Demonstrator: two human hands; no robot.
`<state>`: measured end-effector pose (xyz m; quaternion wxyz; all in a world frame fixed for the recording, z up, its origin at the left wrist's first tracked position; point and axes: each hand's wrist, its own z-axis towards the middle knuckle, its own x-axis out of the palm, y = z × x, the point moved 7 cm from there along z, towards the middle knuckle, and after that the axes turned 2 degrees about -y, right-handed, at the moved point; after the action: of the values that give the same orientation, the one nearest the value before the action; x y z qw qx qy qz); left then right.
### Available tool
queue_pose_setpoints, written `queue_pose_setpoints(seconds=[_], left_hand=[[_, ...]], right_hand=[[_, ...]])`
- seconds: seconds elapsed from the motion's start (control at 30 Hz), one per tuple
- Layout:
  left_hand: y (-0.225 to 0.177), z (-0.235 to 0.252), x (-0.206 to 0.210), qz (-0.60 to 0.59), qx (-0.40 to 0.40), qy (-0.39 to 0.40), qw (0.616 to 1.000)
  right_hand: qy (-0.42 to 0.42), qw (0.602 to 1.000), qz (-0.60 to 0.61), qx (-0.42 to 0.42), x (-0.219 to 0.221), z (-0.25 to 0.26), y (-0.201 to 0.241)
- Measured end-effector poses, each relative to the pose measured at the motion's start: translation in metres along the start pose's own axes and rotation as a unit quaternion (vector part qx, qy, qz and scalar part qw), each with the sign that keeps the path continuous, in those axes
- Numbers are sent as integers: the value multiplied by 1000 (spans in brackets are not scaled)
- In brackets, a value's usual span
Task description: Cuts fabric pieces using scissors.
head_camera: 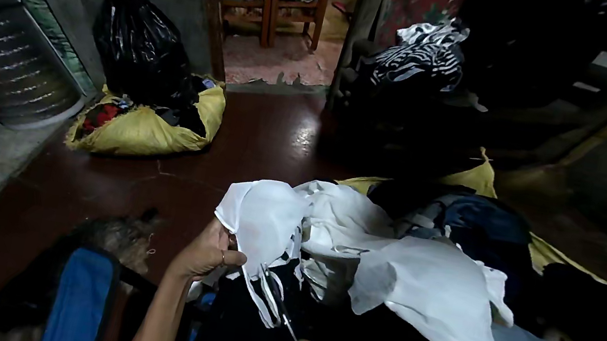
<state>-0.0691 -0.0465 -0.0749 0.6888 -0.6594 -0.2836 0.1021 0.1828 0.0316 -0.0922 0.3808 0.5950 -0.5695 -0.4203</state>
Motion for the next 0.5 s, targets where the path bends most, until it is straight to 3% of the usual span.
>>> queue_pose_setpoints(seconds=[0.5], left_hand=[[-3, 0, 2, -19, 3, 6, 1000]], right_hand=[[55, 998, 8, 29, 7, 10, -5]])
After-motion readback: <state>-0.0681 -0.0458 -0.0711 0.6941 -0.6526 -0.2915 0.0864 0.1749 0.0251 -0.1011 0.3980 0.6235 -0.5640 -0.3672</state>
